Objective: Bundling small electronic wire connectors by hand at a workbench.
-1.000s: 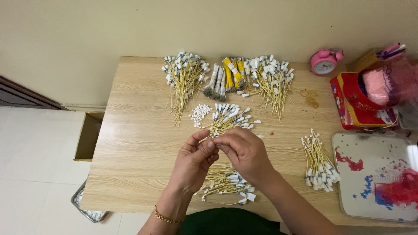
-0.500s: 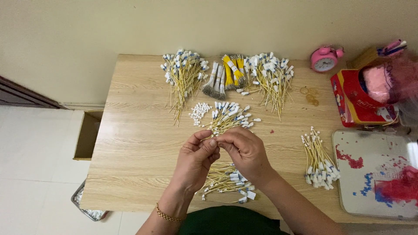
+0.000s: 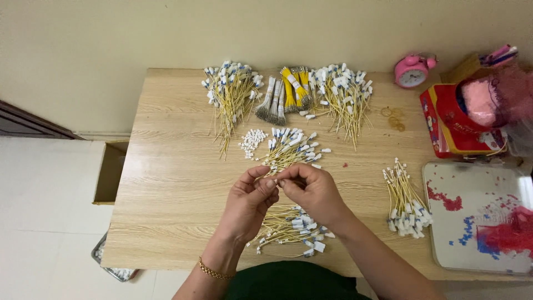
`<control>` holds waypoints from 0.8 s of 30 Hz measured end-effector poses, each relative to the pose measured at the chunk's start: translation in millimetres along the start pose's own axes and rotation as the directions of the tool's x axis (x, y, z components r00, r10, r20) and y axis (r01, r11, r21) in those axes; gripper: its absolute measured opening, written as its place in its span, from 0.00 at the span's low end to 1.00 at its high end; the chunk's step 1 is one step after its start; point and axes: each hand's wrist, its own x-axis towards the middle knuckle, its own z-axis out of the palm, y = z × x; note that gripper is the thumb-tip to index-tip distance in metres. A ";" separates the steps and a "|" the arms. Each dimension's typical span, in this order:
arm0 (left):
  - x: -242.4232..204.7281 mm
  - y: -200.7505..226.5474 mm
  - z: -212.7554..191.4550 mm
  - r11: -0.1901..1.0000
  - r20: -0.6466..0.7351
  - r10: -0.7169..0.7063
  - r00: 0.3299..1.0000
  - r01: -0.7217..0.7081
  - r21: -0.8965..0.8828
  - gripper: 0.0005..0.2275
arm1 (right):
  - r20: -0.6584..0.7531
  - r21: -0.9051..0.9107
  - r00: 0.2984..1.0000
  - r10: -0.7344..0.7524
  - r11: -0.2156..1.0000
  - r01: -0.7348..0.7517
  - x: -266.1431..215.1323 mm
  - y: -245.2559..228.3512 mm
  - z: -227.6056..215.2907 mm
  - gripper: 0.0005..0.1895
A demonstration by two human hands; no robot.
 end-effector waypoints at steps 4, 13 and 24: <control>1.8 -12.5 -3.1 0.998 -0.035 0.032 0.999 -0.030 0.047 0.11 | -0.019 -0.066 0.999 -0.028 0.997 0.027 -1.7 -19.3 5.5 0.07; 21.1 -45.7 -54.3 0.861 -0.155 0.015 0.988 0.066 0.504 0.15 | 0.153 -0.536 0.983 0.098 0.844 0.000 0.8 69.9 -23.0 0.08; 33.6 -44.7 -88.9 0.008 -0.027 0.150 0.988 0.026 1.000 0.08 | -0.568 -0.577 0.775 0.278 0.536 -0.616 26.3 163.4 -152.5 0.14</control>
